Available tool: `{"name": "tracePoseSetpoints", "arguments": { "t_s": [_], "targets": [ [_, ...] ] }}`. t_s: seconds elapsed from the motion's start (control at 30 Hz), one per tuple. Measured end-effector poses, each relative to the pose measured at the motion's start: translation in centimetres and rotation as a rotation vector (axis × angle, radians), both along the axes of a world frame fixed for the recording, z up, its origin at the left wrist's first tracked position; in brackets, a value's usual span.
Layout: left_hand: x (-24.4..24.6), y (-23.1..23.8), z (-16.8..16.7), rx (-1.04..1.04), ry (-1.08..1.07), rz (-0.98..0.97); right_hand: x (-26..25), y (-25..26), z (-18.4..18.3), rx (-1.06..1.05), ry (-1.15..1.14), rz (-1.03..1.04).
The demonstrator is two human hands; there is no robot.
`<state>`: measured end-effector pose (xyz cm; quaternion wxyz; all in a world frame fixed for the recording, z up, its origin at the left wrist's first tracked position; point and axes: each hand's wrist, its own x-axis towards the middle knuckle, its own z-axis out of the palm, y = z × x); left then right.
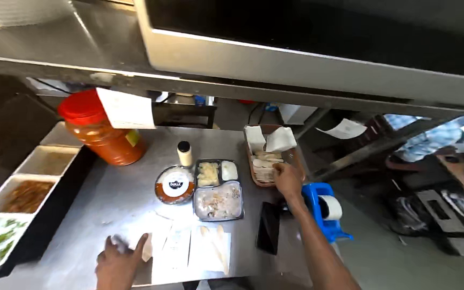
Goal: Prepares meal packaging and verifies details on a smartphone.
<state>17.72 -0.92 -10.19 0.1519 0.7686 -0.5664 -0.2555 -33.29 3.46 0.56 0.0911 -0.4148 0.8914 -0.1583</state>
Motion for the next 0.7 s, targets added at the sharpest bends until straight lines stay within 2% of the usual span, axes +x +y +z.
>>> {"name": "tracePoseSetpoints", "arguments": {
  "t_s": [0.07,0.17,0.23,0.37,0.53,0.7],
  "targets": [
    [0.4,-0.3,1.4,-0.076,-0.043,0.036,-4.8,-1.3,-1.8,0.135,0.099,0.106],
    [-0.4,0.2,4.2,-0.285,0.019,-0.075,-8.1,-3.4,-5.1,0.26,0.156,0.343],
    [-2.0,1.0,6.9,-0.379,0.067,-0.171,-9.5,-3.8,-6.0,0.23,0.152,0.451],
    [-6.0,3.0,11.1,-0.468,0.13,-0.225,-10.4,-3.7,-3.8,0.088,0.148,0.479],
    [-11.8,4.8,11.2,-0.386,0.349,-0.366,-9.1,-2.5,-3.4,-0.064,0.17,0.449],
    [-20.3,4.5,10.6,-0.047,0.439,-0.723,-7.2,-1.6,-2.7,-0.126,0.242,0.381]
  ]
}}
